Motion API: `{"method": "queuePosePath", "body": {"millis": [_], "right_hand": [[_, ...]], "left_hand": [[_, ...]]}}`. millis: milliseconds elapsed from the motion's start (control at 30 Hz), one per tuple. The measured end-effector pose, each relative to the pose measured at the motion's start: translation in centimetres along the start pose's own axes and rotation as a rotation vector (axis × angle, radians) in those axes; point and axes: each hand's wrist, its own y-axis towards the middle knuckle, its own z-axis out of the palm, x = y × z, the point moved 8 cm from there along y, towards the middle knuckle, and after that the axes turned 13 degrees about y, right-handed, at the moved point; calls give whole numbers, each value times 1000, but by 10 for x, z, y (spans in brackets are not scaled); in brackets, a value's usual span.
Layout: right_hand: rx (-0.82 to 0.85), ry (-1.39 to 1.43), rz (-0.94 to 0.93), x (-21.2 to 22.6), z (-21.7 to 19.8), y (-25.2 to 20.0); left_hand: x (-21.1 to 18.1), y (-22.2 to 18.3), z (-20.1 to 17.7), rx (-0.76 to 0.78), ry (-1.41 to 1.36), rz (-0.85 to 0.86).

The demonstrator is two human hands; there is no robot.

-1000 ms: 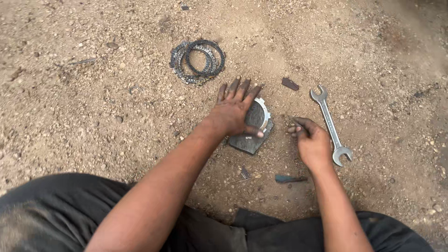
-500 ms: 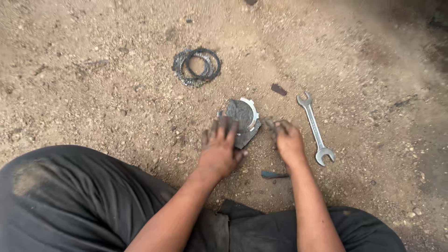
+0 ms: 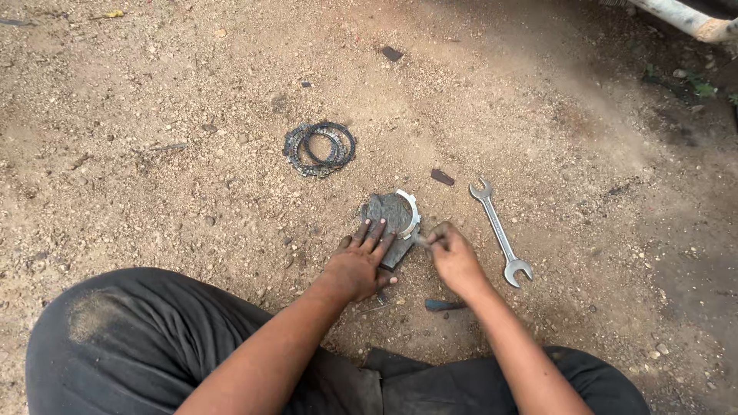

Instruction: The person cleans and scrapes debris from clutch plate components by hand and using a small scraping tool.

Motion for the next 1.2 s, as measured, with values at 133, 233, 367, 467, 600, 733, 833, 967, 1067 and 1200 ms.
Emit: {"method": "queuePosePath", "body": {"millis": [133, 233, 367, 467, 600, 733, 833, 967, 1067, 1200], "right_hand": [[-86, -204, -24, -9, 0, 2], [-108, -303, 122, -17, 2, 8], [-195, -346, -358, 11, 12, 20], [-232, -297, -343, 14, 7, 30], [-235, -327, -210, 18, 8, 37], [-214, -461, -277, 26, 13, 27], [-183, -577, -367, 29, 16, 25], [-70, -519, -309, 22, 28, 17], [-160, -392, -351, 26, 24, 12], [-174, -317, -369, 27, 10, 25]], "left_hand": [[-3, -14, -12, 11, 63, 14], [-7, -11, -17, 161, -17, -53], [-6, -8, -25, 286, -56, -59], [-4, 3, -23, 346, -44, -43], [-23, 18, -8, 356, -41, -82], [-34, 32, 2, 348, -4, -111], [-33, 35, 6, 383, -22, -94], [-34, 30, 0, 385, -25, -75], [-32, 29, -2, 402, -24, -67], [-32, 29, 1, 380, -25, -62]]}}
